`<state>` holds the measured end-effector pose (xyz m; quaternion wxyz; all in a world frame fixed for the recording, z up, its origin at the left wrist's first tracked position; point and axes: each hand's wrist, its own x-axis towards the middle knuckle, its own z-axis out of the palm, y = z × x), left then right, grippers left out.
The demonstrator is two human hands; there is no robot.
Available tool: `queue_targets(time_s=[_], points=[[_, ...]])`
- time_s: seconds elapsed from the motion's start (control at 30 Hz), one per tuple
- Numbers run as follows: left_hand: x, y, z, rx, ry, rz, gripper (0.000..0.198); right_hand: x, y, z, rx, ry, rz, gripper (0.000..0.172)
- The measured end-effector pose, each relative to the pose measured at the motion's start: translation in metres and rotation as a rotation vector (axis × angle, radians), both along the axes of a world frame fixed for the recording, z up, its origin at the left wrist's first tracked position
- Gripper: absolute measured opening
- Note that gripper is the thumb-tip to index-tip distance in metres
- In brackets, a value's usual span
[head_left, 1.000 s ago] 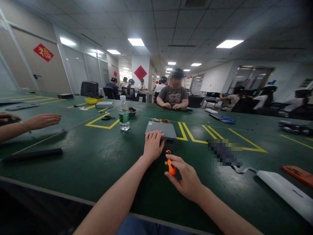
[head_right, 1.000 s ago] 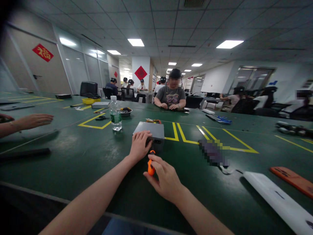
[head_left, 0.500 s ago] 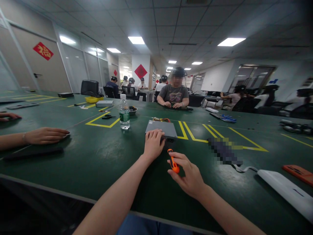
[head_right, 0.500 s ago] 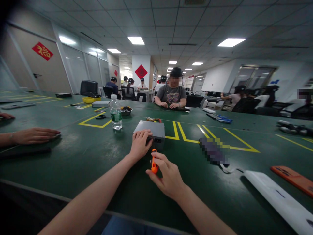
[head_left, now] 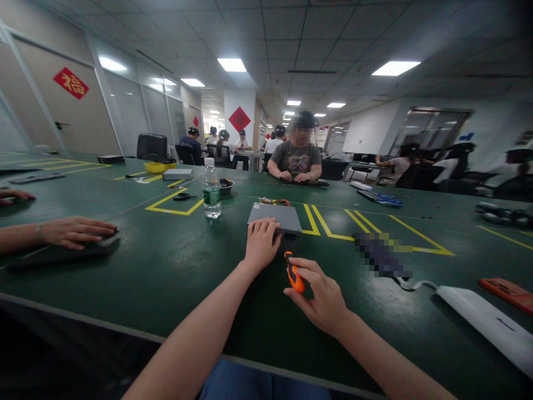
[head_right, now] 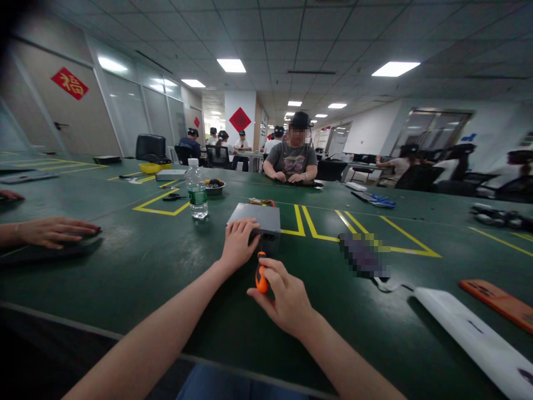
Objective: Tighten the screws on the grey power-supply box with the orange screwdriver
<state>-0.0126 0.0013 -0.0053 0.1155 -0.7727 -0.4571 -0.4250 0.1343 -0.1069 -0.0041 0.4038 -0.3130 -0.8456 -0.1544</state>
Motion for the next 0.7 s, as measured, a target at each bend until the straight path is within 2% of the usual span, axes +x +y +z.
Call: queue_targets(time_s=[0.13, 0.37, 0.57, 0.7], points=[[0.0000, -0.0008, 0.0008, -0.009, 0.002, -0.003, 0.021, -0.0036, -0.0024, 0.0012, 0.004, -0.171, -0.017, 0.032], [0.0000, -0.0006, -0.0006, -0.008, -0.004, -0.010, 0.024, 0.0032, 0.0066, 0.0029, 0.155, -0.031, -0.022, 0.029], [-0.0004, 0.0001, -0.0012, 0.002, 0.001, -0.010, 0.024, -0.0018, 0.0016, 0.0026, 0.133, -0.155, -0.108, 0.024], [-0.0007, -0.0001, -0.0007, -0.005, 0.015, -0.006, 0.023, -0.0036, 0.0016, 0.0048, 0.150, -0.217, -0.087, 0.026]])
